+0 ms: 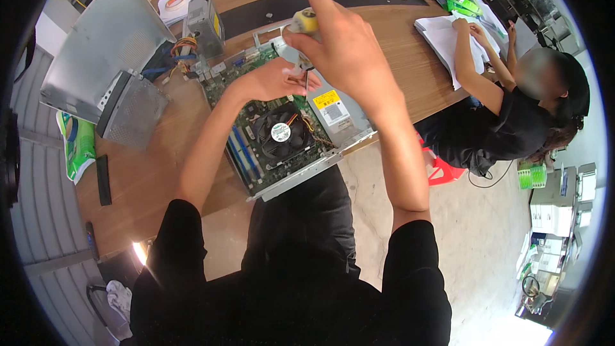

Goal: The person disassembles a computer by disconnecting cables from the motherboard, removing the power supply unit and the optical drive, and then using a screwdriver to remove screws from the case and internal components.

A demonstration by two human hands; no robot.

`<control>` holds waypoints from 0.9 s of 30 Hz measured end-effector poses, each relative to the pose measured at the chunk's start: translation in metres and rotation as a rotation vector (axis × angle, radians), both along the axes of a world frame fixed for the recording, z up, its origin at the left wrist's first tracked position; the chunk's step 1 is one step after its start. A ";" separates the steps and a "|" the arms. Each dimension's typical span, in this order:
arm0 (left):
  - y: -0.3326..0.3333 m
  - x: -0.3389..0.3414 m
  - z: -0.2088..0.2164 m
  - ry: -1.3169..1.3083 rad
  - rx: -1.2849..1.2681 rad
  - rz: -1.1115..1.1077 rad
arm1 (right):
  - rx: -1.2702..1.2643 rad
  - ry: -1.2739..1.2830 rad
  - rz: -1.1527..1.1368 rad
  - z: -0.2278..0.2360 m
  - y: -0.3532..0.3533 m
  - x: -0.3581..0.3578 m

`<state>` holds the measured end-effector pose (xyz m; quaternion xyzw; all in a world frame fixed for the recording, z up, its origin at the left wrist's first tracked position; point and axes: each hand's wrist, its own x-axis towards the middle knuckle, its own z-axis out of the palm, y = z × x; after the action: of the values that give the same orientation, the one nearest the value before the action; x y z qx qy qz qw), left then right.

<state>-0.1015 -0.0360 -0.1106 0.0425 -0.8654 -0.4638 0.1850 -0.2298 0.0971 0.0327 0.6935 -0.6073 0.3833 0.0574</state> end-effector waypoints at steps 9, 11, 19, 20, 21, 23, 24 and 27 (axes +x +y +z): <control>0.011 0.006 0.022 -0.240 -0.157 0.093 | -0.065 0.165 -0.101 -0.003 0.009 0.010; 0.007 0.003 0.009 -0.133 -0.087 0.066 | -0.012 0.002 -0.086 -0.002 0.009 0.009; 0.016 0.000 0.012 -0.245 -0.438 0.191 | -0.054 -0.010 -0.004 -0.005 0.018 0.012; 0.016 0.000 0.007 -0.195 -0.588 0.237 | -0.028 -0.020 -0.002 -0.004 0.018 0.013; 0.014 0.001 0.003 -0.198 -0.587 0.235 | -0.027 -0.023 -0.003 -0.003 0.019 0.014; 0.012 0.005 0.001 0.014 -0.360 0.102 | 0.053 -0.049 -0.074 -0.002 0.020 0.014; 0.012 0.003 0.002 0.014 -0.359 0.101 | 0.054 -0.051 -0.076 -0.004 0.020 0.012; 0.013 -0.001 0.008 -0.138 -0.149 0.090 | -0.070 -0.056 -0.012 -0.011 0.016 0.006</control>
<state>-0.1024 -0.0229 -0.1028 0.0992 -0.9053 -0.3855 0.1484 -0.2234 0.1135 0.0216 0.6765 -0.5989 0.4232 0.0668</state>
